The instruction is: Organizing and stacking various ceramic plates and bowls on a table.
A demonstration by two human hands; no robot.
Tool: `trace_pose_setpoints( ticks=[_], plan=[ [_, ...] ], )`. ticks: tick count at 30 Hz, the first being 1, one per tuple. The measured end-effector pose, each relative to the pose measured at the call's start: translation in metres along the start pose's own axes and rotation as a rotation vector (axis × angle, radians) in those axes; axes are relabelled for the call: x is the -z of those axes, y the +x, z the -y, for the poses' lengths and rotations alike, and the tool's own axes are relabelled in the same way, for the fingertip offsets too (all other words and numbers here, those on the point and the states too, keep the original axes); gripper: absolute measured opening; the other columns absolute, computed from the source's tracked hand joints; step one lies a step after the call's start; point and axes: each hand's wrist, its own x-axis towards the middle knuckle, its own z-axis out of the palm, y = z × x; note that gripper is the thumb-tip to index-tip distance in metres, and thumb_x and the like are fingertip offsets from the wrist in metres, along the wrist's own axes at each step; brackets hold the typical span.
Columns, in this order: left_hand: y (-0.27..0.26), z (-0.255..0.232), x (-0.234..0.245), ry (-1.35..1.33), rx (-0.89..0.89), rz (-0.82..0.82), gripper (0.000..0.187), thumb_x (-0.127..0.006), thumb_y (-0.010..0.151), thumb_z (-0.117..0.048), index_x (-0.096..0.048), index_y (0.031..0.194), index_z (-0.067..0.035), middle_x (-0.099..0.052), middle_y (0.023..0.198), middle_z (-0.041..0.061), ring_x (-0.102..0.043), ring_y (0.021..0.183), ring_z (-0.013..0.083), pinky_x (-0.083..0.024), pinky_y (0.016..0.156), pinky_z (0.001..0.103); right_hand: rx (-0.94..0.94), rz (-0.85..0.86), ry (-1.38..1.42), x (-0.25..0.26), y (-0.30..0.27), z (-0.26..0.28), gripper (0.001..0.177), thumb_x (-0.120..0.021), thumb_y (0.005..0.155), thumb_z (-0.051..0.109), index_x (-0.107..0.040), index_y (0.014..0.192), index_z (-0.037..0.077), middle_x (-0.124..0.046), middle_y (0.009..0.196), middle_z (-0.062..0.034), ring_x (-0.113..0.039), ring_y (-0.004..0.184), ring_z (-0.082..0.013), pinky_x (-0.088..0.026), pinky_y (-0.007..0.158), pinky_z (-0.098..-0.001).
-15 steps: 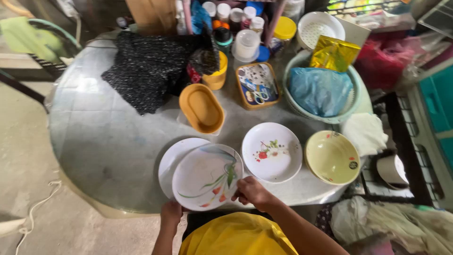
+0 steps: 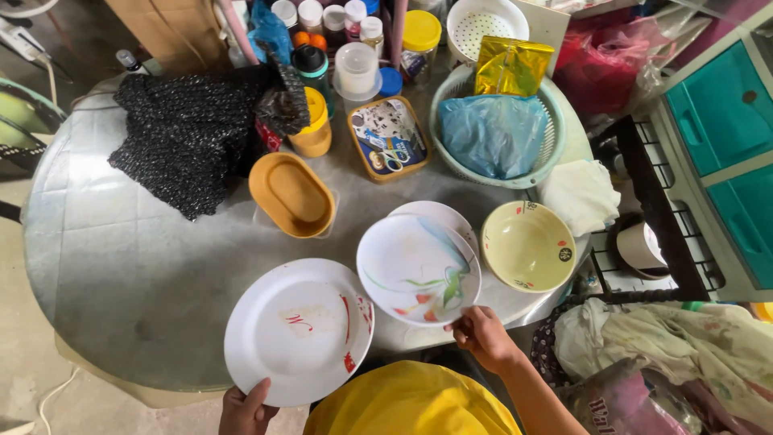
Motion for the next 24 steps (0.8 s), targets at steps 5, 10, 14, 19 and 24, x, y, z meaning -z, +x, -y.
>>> trace_pose_setpoints(
  ticks=[5, 10, 14, 19, 24],
  plan=[
    [0.021, 0.008, -0.022, 0.200, -0.145, 0.186, 0.026, -0.072, 0.094, -0.010, -0.066, 0.089, 0.015, -0.053, 0.054, 0.006, -0.043, 0.046, 0.0116, -0.037, 0.047, 0.034, 0.005, 0.059, -0.021, 0.029, 0.030, -0.007, 0.034, -0.045, 0.102, 0.019, -0.063, 0.092, -0.008, -0.055, 0.073, -0.0087, -0.043, 0.057, -0.0141, -0.034, 0.047, -0.0288],
    [-0.003, -0.055, -0.039, 0.222, -0.058, 0.091, 0.038, -0.067, 0.076, -0.004, -0.067, 0.109, 0.013, -0.078, 0.088, 0.017, -0.076, 0.075, 0.0247, -0.058, 0.067, 0.043, -0.029, -0.015, -0.152, 0.022, 0.021, 0.014, 0.029, -0.046, 0.101, 0.022, -0.058, 0.094, -0.003, -0.067, 0.083, -0.0112, -0.049, 0.061, -0.0136, -0.038, 0.048, -0.0281],
    [-0.023, -0.096, -0.056, 0.234, 0.024, 0.119, 0.049, -0.066, 0.079, -0.010, -0.065, 0.120, 0.016, -0.076, 0.103, 0.032, -0.076, 0.088, 0.0389, -0.061, 0.078, 0.053, -0.111, -0.018, -0.181, 0.030, 0.013, 0.031, 0.033, -0.045, 0.103, 0.034, -0.056, 0.097, 0.003, -0.071, 0.089, -0.0105, -0.049, 0.063, -0.0128, -0.038, 0.049, -0.0274],
    [0.008, -0.043, -0.145, 0.676, -0.626, 0.145, 0.047, -0.061, 0.082, -0.007, -0.065, 0.125, 0.012, -0.069, 0.111, 0.026, -0.071, 0.100, 0.0350, -0.060, 0.080, 0.044, -0.164, -0.138, 0.037, 0.067, 0.015, 0.045, 0.045, -0.043, 0.102, 0.049, -0.058, 0.100, 0.006, -0.070, 0.090, -0.0098, -0.043, 0.061, -0.0132, -0.035, 0.049, -0.0278],
    [0.041, 0.006, -0.263, 0.102, -0.214, 0.312, 0.026, -0.066, 0.101, -0.020, -0.054, 0.083, -0.005, -0.038, 0.060, -0.004, -0.032, 0.049, 0.0090, -0.030, 0.046, 0.030, -0.115, -0.234, 0.451, 0.107, 0.036, 0.040, 0.045, -0.039, 0.106, 0.040, -0.059, 0.104, -0.001, -0.066, 0.090, -0.0096, -0.043, 0.058, -0.0103, -0.039, 0.052, -0.0247]
  ],
)
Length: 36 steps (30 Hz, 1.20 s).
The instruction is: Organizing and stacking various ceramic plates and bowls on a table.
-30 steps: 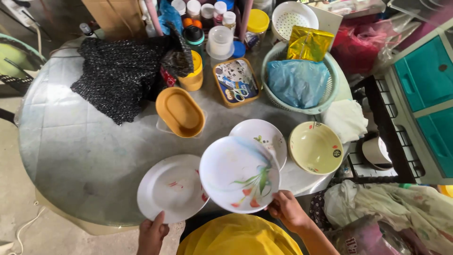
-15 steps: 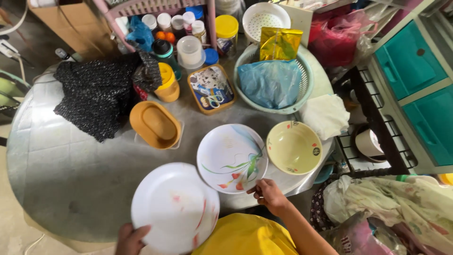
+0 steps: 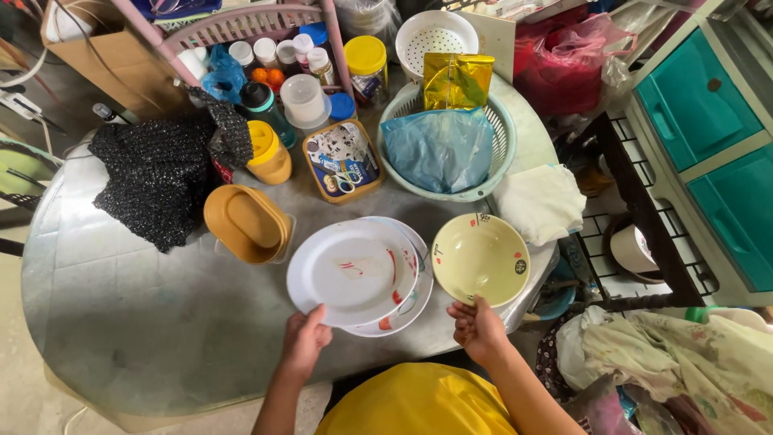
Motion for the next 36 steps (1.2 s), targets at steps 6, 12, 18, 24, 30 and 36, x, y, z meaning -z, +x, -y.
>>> trace_pose_setpoints(
  ticks=[6, 12, 18, 24, 30, 36],
  plan=[
    [-0.017, -0.011, -0.066, 0.199, 0.076, -0.050, 0.037, -0.064, 0.099, -0.031, -0.050, 0.072, -0.010, -0.035, 0.059, -0.007, -0.025, 0.049, 0.0074, -0.020, 0.046, 0.031, 0.110, 0.013, -0.102, 0.005, -0.009, 0.006, 0.037, -0.038, 0.104, 0.023, -0.060, 0.099, -0.006, -0.067, 0.086, -0.0155, -0.037, 0.052, -0.0104, -0.033, 0.046, -0.0257],
    [-0.028, 0.003, -0.056, 0.865, 0.241, 0.028, 0.059, -0.061, 0.097, -0.053, -0.075, 0.077, 0.001, -0.040, 0.055, -0.004, -0.042, 0.051, 0.0073, -0.034, 0.050, 0.026, 0.291, 0.065, -0.298, -0.014, -0.055, 0.000, 0.042, -0.040, 0.104, 0.025, -0.059, 0.081, -0.004, -0.063, 0.067, -0.0176, -0.037, 0.044, -0.0147, -0.031, 0.043, -0.0309],
    [-0.055, -0.045, -0.118, 0.497, 0.148, 0.231, 0.068, -0.039, 0.098, -0.059, -0.077, 0.087, -0.004, -0.045, 0.051, -0.003, -0.038, 0.044, 0.0070, -0.029, 0.045, 0.024, 0.314, 0.374, -0.850, -0.069, -0.099, -0.006, 0.057, -0.041, 0.105, 0.037, -0.066, 0.072, -0.002, -0.067, 0.057, -0.0123, -0.046, 0.043, -0.0135, -0.037, 0.045, -0.0290],
    [-0.053, -0.010, -0.057, 0.107, 0.009, -0.253, 0.029, -0.061, 0.096, -0.035, -0.064, 0.096, -0.006, -0.050, 0.067, -0.005, -0.034, 0.049, 0.0055, -0.024, 0.043, 0.026, 0.420, 0.793, -1.023, -0.079, -0.098, -0.003, 0.057, -0.041, 0.102, 0.050, -0.067, 0.095, 0.000, -0.068, 0.078, -0.0055, -0.055, 0.060, -0.0106, -0.047, 0.056, -0.0271],
    [-0.086, -0.014, 0.040, -0.019, -0.012, -0.555, 0.022, -0.058, 0.097, -0.028, -0.059, 0.088, -0.007, -0.047, 0.063, -0.003, -0.033, 0.048, 0.0064, -0.024, 0.043, 0.027, -0.095, -0.156, -0.296, 0.012, 0.013, 0.010, 0.060, -0.036, 0.105, 0.058, -0.058, 0.106, 0.001, -0.052, 0.076, -0.0050, -0.039, 0.055, -0.0116, -0.032, 0.048, -0.0246],
    [-0.074, 0.017, 0.110, -0.032, 0.047, -0.657, 0.024, -0.053, 0.096, -0.024, -0.048, 0.076, -0.011, -0.035, 0.056, -0.005, -0.028, 0.044, 0.0083, -0.022, 0.042, 0.031, 0.072, -0.130, -0.065, 0.042, 0.057, 0.016, 0.032, -0.034, 0.107, 0.029, -0.052, 0.109, 0.002, -0.060, 0.081, -0.0078, -0.044, 0.057, -0.0090, -0.035, 0.047, -0.0228]
  ],
)
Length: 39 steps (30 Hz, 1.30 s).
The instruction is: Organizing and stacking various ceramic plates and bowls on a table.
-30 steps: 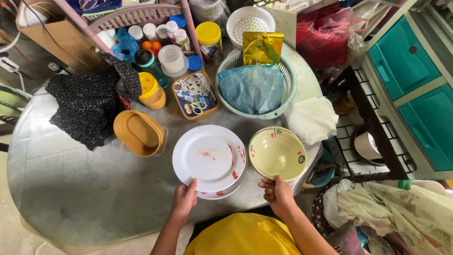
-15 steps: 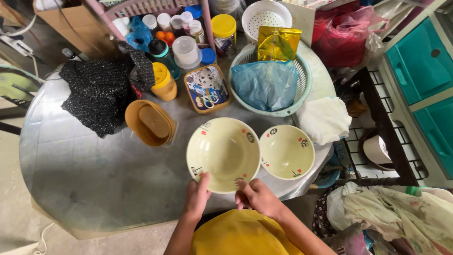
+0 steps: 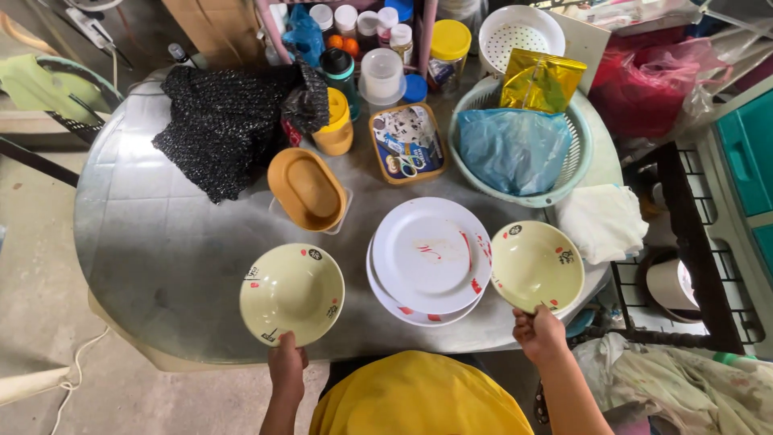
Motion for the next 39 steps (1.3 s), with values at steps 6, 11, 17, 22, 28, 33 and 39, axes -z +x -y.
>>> trace_pose_setpoints(
  ticks=[6, 11, 17, 22, 28, 33, 39],
  plan=[
    [0.030, 0.027, 0.015, 0.165, -0.016, -0.011, 0.044, -0.053, 0.098, -0.033, -0.043, 0.063, -0.010, -0.035, 0.051, -0.003, -0.029, 0.041, 0.0102, -0.021, 0.041, 0.033, 0.409, -0.302, -0.186, -0.044, -0.091, -0.011, 0.029, -0.037, 0.106, 0.019, -0.050, 0.105, -0.006, -0.063, 0.080, -0.0156, -0.043, 0.052, -0.0138, -0.031, 0.045, -0.0298],
    [0.016, -0.001, 0.027, 0.434, 0.183, 0.219, 0.065, -0.039, 0.099, -0.062, -0.060, 0.067, -0.009, -0.040, 0.053, -0.002, -0.035, 0.045, 0.0120, -0.026, 0.046, 0.032, 0.615, -0.237, -0.447, -0.111, -0.178, -0.042, 0.040, -0.036, 0.106, 0.021, -0.059, 0.084, -0.004, -0.063, 0.070, -0.0144, -0.043, 0.050, -0.0142, -0.034, 0.046, -0.0318],
    [-0.016, -0.039, 0.037, 1.103, 0.235, 0.800, 0.074, -0.046, 0.099, -0.068, -0.072, 0.082, -0.001, -0.058, 0.065, 0.007, -0.054, 0.059, 0.0185, -0.047, 0.064, 0.037, 0.450, 0.280, -0.838, -0.196, -0.171, -0.137, 0.048, -0.038, 0.103, 0.027, -0.062, 0.073, -0.002, -0.064, 0.060, -0.0132, -0.043, 0.046, -0.0158, -0.036, 0.044, -0.0349],
    [-0.049, -0.076, 0.055, 1.462, 0.042, 0.802, 0.066, -0.048, 0.100, -0.060, -0.075, 0.088, -0.001, -0.070, 0.079, 0.017, -0.065, 0.073, 0.0281, -0.052, 0.077, 0.042, 0.163, 0.471, -0.943, -0.254, -0.156, -0.224, 0.047, -0.041, 0.102, 0.028, -0.066, 0.082, -0.006, -0.069, 0.067, -0.0133, -0.058, 0.052, -0.0159, -0.048, 0.052, -0.0315],
    [-0.053, -0.085, 0.087, 1.310, 0.125, 0.599, 0.057, -0.051, 0.098, -0.053, -0.074, 0.086, -0.002, -0.072, 0.076, 0.016, -0.072, 0.071, 0.0310, -0.056, 0.077, 0.040, 0.101, 0.455, -1.136, -0.272, -0.144, -0.257, 0.048, -0.040, 0.102, 0.030, -0.066, 0.085, -0.007, -0.071, 0.071, -0.0117, -0.054, 0.054, -0.0143, -0.048, 0.054, -0.0309],
    [-0.042, -0.075, 0.107, 1.301, 0.081, 0.541, 0.062, -0.052, 0.099, -0.054, -0.067, 0.075, 0.002, -0.068, 0.072, 0.019, -0.065, 0.066, 0.0299, -0.052, 0.072, 0.041, 0.087, 0.453, -1.130, -0.269, -0.146, -0.260, 0.045, -0.039, 0.103, 0.028, -0.065, 0.087, -0.005, -0.071, 0.075, -0.0110, -0.048, 0.052, -0.0133, -0.046, 0.053, -0.0307],
    [-0.039, -0.078, 0.100, 0.820, -0.005, 0.445, 0.066, -0.040, 0.101, -0.060, -0.068, 0.079, -0.004, -0.056, 0.070, 0.009, -0.056, 0.068, 0.0238, -0.046, 0.069, 0.040, -0.041, 0.612, -0.565, -0.235, -0.160, -0.251, 0.040, -0.046, 0.107, 0.027, -0.061, 0.086, -0.004, -0.062, 0.069, -0.0097, -0.039, 0.047, -0.0119, -0.037, 0.046, -0.0300]
  ],
)
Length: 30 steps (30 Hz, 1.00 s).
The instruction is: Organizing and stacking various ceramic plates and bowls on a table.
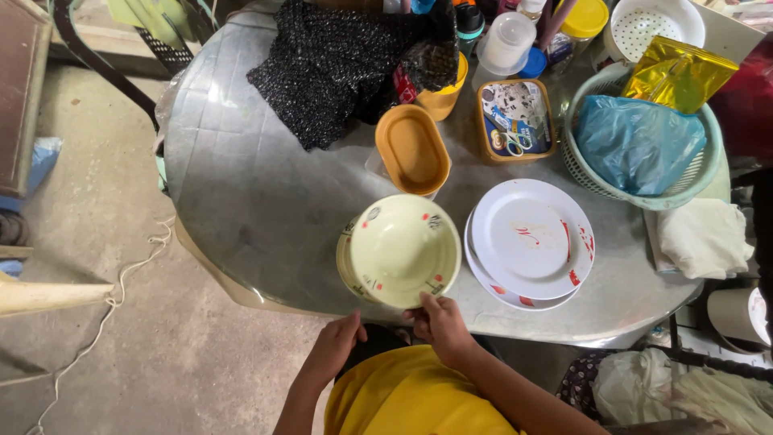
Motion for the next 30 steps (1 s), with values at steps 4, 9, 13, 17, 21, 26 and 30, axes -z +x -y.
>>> trace_pose_setpoints(
  ticks=[4, 9, 13, 17, 21, 26, 30],
  plan=[
    [0.007, -0.012, -0.005, -0.082, -0.006, 0.021, 0.067, -0.040, 0.100, -0.062, -0.066, 0.079, -0.005, -0.050, 0.068, 0.005, -0.049, 0.065, 0.0200, -0.042, 0.064, 0.037, 0.150, -0.160, -0.149, -0.002, -0.019, 0.034, 0.035, -0.044, 0.104, 0.025, -0.062, 0.089, -0.001, -0.069, 0.075, -0.0123, -0.045, 0.049, -0.0114, -0.041, 0.048, -0.0306],
    [0.009, -0.030, -0.014, -0.145, -0.116, 0.086, 0.072, -0.036, 0.102, -0.065, -0.067, 0.081, -0.003, -0.045, 0.064, 0.003, -0.044, 0.061, 0.0181, -0.039, 0.061, 0.035, 0.328, -0.215, -0.177, 0.004, -0.025, 0.053, 0.039, -0.046, 0.105, 0.025, -0.064, 0.085, -0.004, -0.069, 0.074, -0.0120, -0.042, 0.050, -0.0090, -0.035, 0.046, -0.0282],
    [0.015, -0.056, -0.035, -0.147, -0.229, 0.114, 0.068, -0.036, 0.099, -0.064, -0.069, 0.085, -0.006, -0.054, 0.064, 0.003, -0.054, 0.063, 0.0167, -0.045, 0.063, 0.035, 0.255, -0.161, -0.138, -0.005, -0.023, 0.027, 0.039, -0.051, 0.104, 0.024, -0.064, 0.083, -0.005, -0.068, 0.070, -0.0120, -0.041, 0.047, -0.0107, -0.033, 0.044, -0.0291],
    [0.030, -0.044, -0.053, -0.351, -0.282, -0.049, 0.050, -0.049, 0.097, -0.046, -0.068, 0.083, -0.001, -0.067, 0.069, 0.006, -0.063, 0.063, 0.0150, -0.050, 0.061, 0.035, 0.130, -0.093, -0.302, -0.022, -0.029, 0.028, 0.040, -0.054, 0.102, 0.026, -0.069, 0.085, -0.007, -0.071, 0.069, -0.0131, -0.047, 0.048, -0.0122, -0.039, 0.047, -0.0287],
    [0.032, -0.033, -0.050, -0.474, -0.074, -0.172, 0.039, -0.055, 0.097, -0.029, -0.067, 0.079, 0.003, -0.064, 0.067, 0.008, -0.058, 0.059, 0.0157, -0.047, 0.057, 0.035, 0.034, 0.025, -0.438, -0.029, -0.035, 0.035, 0.043, -0.054, 0.101, 0.029, -0.071, 0.083, -0.006, -0.074, 0.070, -0.0124, -0.051, 0.050, -0.0129, -0.043, 0.050, -0.0288],
    [0.031, -0.026, -0.040, -0.451, -0.189, -0.180, 0.041, -0.054, 0.095, -0.026, -0.065, 0.072, 0.005, -0.064, 0.061, 0.008, -0.057, 0.054, 0.0164, -0.046, 0.055, 0.035, 0.061, -0.028, -0.455, -0.014, -0.026, 0.030, 0.042, -0.058, 0.102, 0.031, -0.068, 0.100, -0.011, -0.066, 0.069, -0.0116, -0.054, 0.052, -0.0145, -0.044, 0.052, -0.0301],
    [0.029, -0.026, -0.017, -0.371, -0.248, -0.156, 0.037, -0.052, 0.093, -0.024, -0.067, 0.072, 0.002, -0.064, 0.058, 0.007, -0.059, 0.052, 0.0150, -0.048, 0.053, 0.033, 0.193, -0.180, -0.387, -0.018, -0.034, 0.055, 0.043, -0.056, 0.094, 0.031, -0.053, 0.126, 0.002, -0.070, 0.080, -0.0037, -0.059, 0.055, -0.0132, -0.049, 0.052, -0.0297]
  ],
)
